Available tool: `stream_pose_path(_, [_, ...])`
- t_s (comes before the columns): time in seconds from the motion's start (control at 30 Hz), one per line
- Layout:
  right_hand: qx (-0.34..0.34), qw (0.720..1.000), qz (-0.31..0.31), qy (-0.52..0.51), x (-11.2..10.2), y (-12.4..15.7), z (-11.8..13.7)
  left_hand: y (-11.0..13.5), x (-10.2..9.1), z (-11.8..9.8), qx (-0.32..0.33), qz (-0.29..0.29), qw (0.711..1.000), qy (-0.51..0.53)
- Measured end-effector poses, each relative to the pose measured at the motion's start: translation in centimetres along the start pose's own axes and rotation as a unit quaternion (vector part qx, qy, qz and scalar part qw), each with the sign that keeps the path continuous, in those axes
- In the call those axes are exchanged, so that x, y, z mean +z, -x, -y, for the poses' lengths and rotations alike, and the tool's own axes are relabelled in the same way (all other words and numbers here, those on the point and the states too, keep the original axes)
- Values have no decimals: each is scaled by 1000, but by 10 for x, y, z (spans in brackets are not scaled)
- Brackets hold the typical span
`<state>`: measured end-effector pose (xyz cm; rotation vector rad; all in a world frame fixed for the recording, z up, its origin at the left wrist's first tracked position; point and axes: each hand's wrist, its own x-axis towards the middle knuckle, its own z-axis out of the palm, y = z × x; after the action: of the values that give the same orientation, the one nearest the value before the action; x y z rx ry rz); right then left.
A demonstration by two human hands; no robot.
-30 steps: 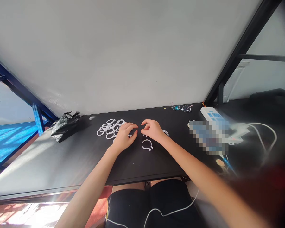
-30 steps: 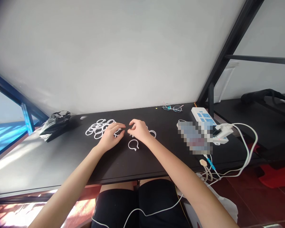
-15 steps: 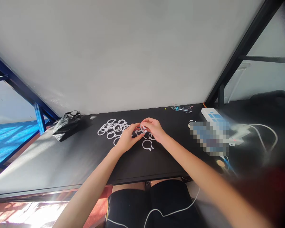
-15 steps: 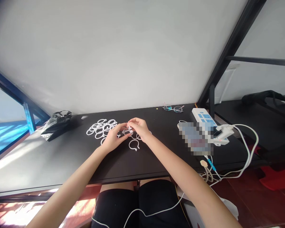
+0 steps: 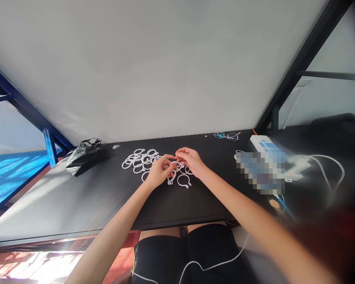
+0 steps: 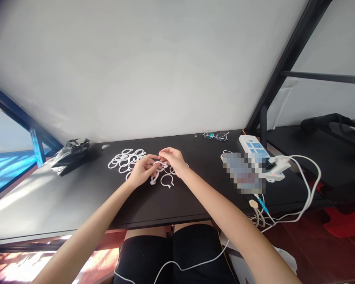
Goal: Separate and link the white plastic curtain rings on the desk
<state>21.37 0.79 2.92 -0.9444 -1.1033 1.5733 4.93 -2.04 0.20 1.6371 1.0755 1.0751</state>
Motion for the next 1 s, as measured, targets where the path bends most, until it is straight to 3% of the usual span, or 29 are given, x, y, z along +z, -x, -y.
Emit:
stream_pose_path(0.13, [-3, 1000, -14, 10, 0, 1, 3, -3, 0, 5, -37, 18, 998, 56])
stream_pose_path(0.3, [-42, 998, -6, 46, 0, 2, 2, -4, -2, -4, -61, -5, 991, 117])
stream_pose_path(0.47, [-63, 991, 63, 96, 2, 4, 0, -5, -8, -10, -86, 1, 975, 203])
stream_pose_path(0.7, [-45, 981, 149, 119, 1, 6, 0, -7, -15, -7, -56, -20, 963, 263])
stream_pose_path(0.87, [-53, 985, 120, 113, -1, 4, -4, -8, -16, -7, -49, -37, 954, 293])
stream_pose_path(1.0, [-89, 989, 52, 106, -3, -1, -8, -10, -18, -5, -71, -73, 954, 284])
